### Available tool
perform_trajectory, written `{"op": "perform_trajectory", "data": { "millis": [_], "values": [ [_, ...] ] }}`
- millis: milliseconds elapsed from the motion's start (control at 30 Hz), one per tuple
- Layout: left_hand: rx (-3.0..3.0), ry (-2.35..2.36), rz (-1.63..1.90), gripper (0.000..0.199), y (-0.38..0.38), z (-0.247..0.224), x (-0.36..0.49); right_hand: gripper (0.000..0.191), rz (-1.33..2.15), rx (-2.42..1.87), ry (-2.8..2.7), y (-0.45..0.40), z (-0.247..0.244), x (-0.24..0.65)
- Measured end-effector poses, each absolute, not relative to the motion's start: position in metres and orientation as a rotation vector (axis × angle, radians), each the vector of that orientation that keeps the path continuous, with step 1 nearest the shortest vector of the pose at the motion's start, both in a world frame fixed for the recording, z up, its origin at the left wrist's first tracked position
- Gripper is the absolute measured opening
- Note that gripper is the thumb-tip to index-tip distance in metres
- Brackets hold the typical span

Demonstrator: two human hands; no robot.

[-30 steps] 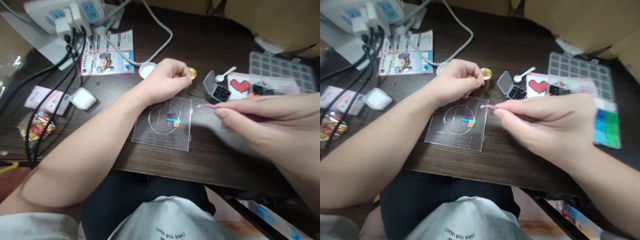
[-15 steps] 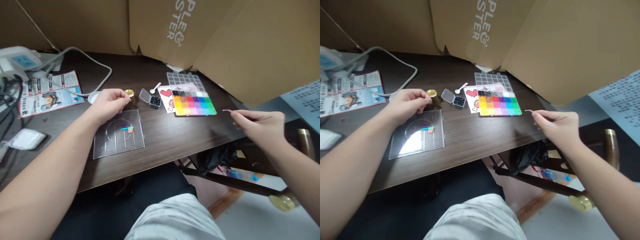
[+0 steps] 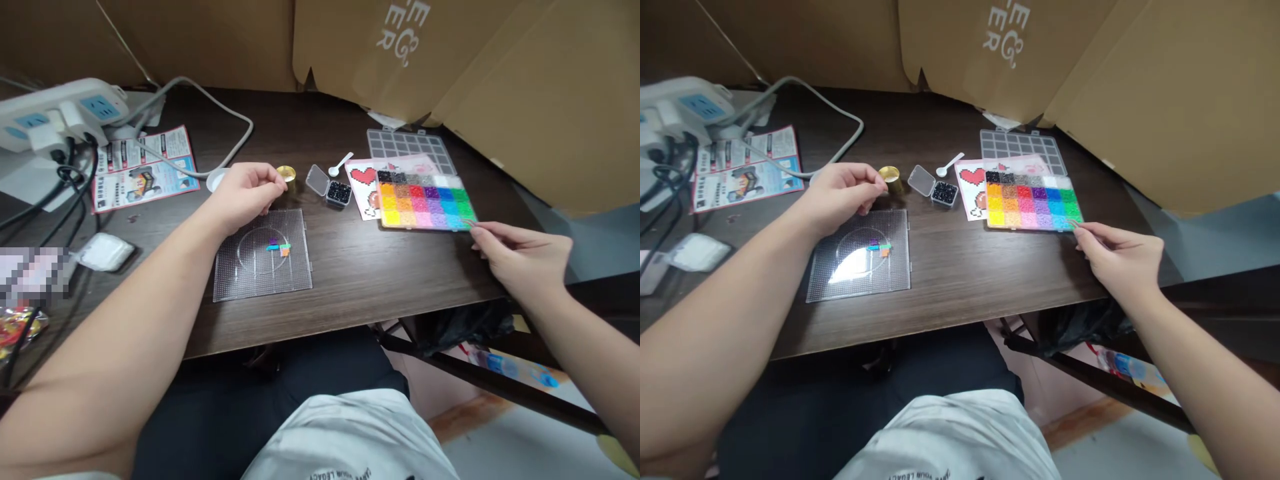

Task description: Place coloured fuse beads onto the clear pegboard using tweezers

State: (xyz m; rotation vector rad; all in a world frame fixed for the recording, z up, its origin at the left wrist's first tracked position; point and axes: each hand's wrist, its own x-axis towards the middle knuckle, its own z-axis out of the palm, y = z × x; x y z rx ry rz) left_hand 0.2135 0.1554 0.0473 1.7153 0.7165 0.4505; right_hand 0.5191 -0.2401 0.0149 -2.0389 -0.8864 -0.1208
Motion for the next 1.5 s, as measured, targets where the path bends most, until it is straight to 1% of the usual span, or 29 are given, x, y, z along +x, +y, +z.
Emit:
{"op": "perform_trajectory", "data": {
  "millis": [67,200,333,433,500,567,600,633,667,700,767,800,933,1100,1267,1500],
  "values": [
    [1.711,0.717,0.445,0.011,0.155,0.048,0.214,0.024,-0.119,-2.046,-0.855,-0.241,0.016,0.516],
    [1.699,0.727,0.45,0.013,0.153,0.052,0.214,0.022,-0.124,-2.085,-0.765,-0.237,0.025,0.502],
    [1.693,0.741,0.477,0.014,0.152,0.051,0.215,0.028,-0.126,-2.123,-0.699,-0.23,0.04,0.482],
    [1.727,0.73,0.48,0.016,0.152,0.046,0.215,0.025,-0.15,-2.229,-0.662,-0.228,0.052,0.462],
    [1.756,0.663,0.466,0.018,0.154,0.042,0.216,0.021,-0.187,-2.267,-0.818,-0.223,0.061,0.445],
    [1.751,0.632,0.473,0.019,0.155,0.039,0.217,0.026,-0.147,-2.195,-1.061,-0.208,0.071,0.426],
    [1.749,0.645,0.48,0.021,0.155,0.038,0.218,0.027,-0.073,-2.142,-1.186,-0.195,0.076,0.415],
    [1.744,0.655,0.485,0.022,0.154,0.037,0.219,0.027,-0.056,-2.066,-1.296,-0.179,0.08,0.403],
    [1.74,0.666,0.487,0.022,0.154,0.038,0.22,0.018,-0.123,-1.887,-1.45,-0.159,0.084,0.391],
    [1.737,0.677,0.486,0.023,0.153,0.038,0.221,0.018,-0.087,-1.762,-1.58,-0.137,0.085,0.379],
    [1.73,0.681,0.474,0.022,0.151,0.04,0.221,0.026,0.049,-1.538,-1.76,-0.092,0.083,0.359],
    [1.727,0.682,0.467,0.022,0.151,0.041,0.22,0.024,0.102,-1.431,-1.787,-0.072,0.079,0.351],
    [1.734,0.66,0.474,0.026,0.153,0.042,0.219,0.019,0.36,-1.395,-1.754,-0.027,0.054,0.335],
    [1.742,0.621,0.531,0.034,0.151,0.044,0.224,0.007,0.493,-1.523,-1.674,-0.028,0.041,0.339],
    [1.838,0.707,0.461,0.028,0.146,0.049,0.229,0.018,0.544,-1.653,-1.667,-0.033,0.051,0.341],
    [2.093,0.792,0.429,0.017,0.147,0.057,0.23,0.019,0.562,-1.664,-1.676,-0.036,0.048,0.342]
  ]
}}
